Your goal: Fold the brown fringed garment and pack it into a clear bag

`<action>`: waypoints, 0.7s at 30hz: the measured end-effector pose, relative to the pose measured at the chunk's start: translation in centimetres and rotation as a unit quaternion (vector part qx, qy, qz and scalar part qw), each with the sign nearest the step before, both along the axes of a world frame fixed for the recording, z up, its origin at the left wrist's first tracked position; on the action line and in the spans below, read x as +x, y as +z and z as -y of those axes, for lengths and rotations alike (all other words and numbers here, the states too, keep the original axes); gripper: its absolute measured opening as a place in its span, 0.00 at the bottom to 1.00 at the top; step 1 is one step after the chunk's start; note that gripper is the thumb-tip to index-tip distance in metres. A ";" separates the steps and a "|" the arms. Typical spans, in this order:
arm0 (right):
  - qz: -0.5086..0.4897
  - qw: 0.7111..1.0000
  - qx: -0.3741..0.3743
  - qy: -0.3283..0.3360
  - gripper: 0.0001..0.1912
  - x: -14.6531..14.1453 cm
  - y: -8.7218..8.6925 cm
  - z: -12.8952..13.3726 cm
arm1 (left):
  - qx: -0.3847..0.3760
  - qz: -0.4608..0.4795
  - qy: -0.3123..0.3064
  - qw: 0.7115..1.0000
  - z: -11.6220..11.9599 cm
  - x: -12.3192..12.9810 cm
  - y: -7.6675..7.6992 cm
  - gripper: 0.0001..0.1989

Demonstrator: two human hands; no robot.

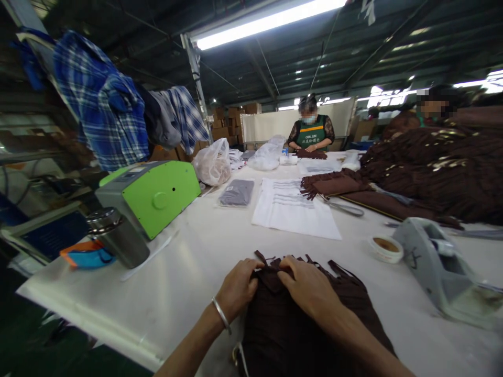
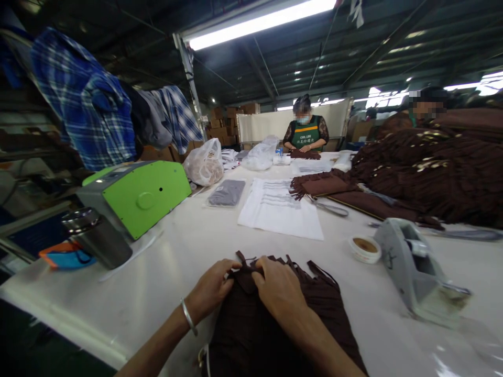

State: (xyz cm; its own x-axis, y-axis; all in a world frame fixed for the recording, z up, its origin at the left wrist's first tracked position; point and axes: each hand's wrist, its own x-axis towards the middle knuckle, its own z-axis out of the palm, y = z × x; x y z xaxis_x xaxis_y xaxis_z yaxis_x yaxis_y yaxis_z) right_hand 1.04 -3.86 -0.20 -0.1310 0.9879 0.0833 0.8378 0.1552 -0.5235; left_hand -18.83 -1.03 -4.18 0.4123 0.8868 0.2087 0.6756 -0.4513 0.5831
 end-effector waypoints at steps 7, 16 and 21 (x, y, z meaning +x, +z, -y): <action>0.039 0.999 0.001 0.002 0.07 -1.7 -1.6 -2.0 | 0.015 0.000 -0.022 1.000 -0.1 0.1 -0.1 0.27; -0.002 0.999 -0.034 -0.004 0.08 -1.1 -2.1 -2.0 | 0.030 -0.062 -0.007 0.998 -0.2 1.2 0.5 0.11; -0.004 0.999 -0.042 0.011 0.11 -1.0 -3.1 -2.8 | -0.020 0.050 0.046 0.997 -0.1 1.0 0.5 0.10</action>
State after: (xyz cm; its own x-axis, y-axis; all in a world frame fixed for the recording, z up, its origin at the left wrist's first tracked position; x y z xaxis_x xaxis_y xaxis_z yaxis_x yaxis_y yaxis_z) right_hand 0.00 -1.04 -3.35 -0.1520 0.9884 0.0023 0.8299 0.1290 -0.5427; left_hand -17.80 -0.92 -3.68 0.3080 0.9284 0.2077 0.6503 -0.3648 0.6664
